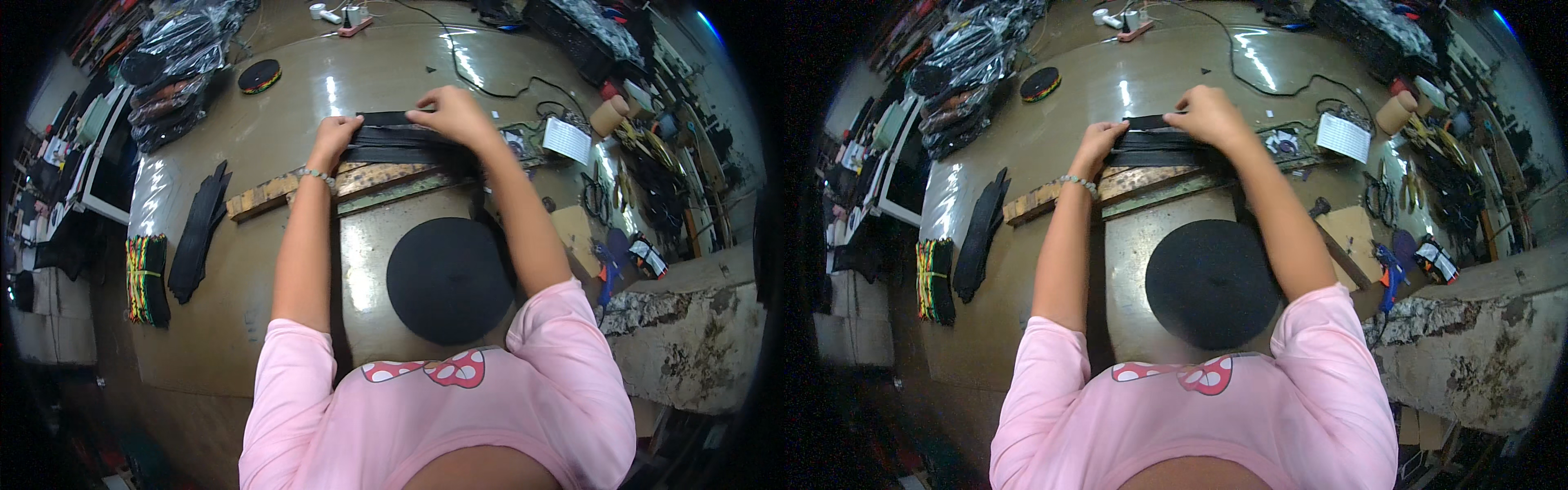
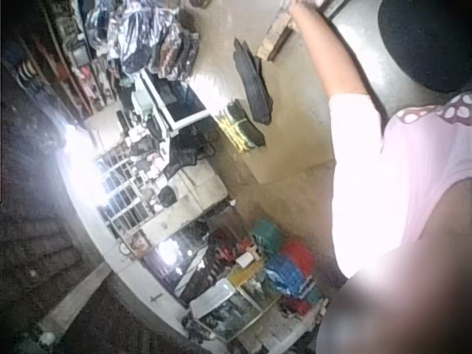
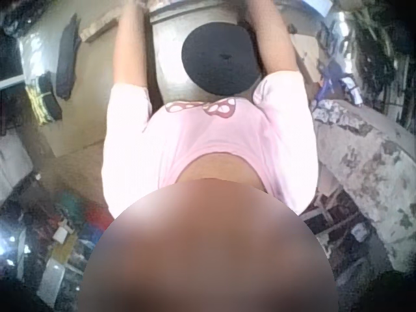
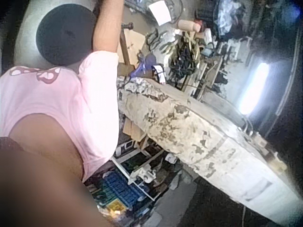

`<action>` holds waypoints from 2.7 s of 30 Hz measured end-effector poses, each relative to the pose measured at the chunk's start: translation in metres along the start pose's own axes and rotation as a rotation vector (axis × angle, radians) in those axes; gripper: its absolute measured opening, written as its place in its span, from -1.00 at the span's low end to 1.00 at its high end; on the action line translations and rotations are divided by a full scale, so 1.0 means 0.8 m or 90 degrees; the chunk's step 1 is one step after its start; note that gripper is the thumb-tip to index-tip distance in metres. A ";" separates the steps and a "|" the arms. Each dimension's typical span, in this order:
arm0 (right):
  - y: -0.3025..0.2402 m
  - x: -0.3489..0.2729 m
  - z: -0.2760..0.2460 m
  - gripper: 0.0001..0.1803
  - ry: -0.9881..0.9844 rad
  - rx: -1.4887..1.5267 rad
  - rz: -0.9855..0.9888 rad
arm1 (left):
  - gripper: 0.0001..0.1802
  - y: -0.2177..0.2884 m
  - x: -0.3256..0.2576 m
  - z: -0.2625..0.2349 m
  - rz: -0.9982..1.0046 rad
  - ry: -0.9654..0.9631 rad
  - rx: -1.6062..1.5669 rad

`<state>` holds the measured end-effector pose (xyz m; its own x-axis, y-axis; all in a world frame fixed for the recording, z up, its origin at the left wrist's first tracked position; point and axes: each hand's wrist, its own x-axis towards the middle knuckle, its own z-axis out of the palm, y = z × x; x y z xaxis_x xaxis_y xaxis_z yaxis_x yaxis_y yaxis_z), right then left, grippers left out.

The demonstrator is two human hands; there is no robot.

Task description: The person places a black circular hat base on a worktable and wraps a long black ribbon around its edge. They repeatedly fold and align the ribbon, then secure it with a hot glue gun. The person continues to wrap and glue the ribbon around the hat base, adjusting the folds as needed.

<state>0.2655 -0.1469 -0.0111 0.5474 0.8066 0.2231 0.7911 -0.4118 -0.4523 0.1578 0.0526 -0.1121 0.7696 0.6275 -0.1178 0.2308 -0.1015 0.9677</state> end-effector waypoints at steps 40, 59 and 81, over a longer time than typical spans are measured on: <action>0.191 -0.101 0.010 -0.65 -0.064 0.406 0.269 | -0.71 0.000 -0.003 0.003 0.019 0.069 0.050; 0.049 -0.152 -0.124 -0.81 0.119 0.980 0.025 | -0.63 -0.003 -0.013 -0.008 0.112 0.026 -0.005; -0.023 0.063 0.092 -0.70 -0.105 0.349 0.154 | -0.76 0.010 -0.020 -0.012 0.014 -0.013 -0.028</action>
<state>0.2584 -0.0677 -0.0548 0.6098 0.7904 -0.0578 0.3707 -0.3489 -0.8607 0.1417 0.0490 -0.1003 0.7858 0.6102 -0.1007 0.1881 -0.0808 0.9788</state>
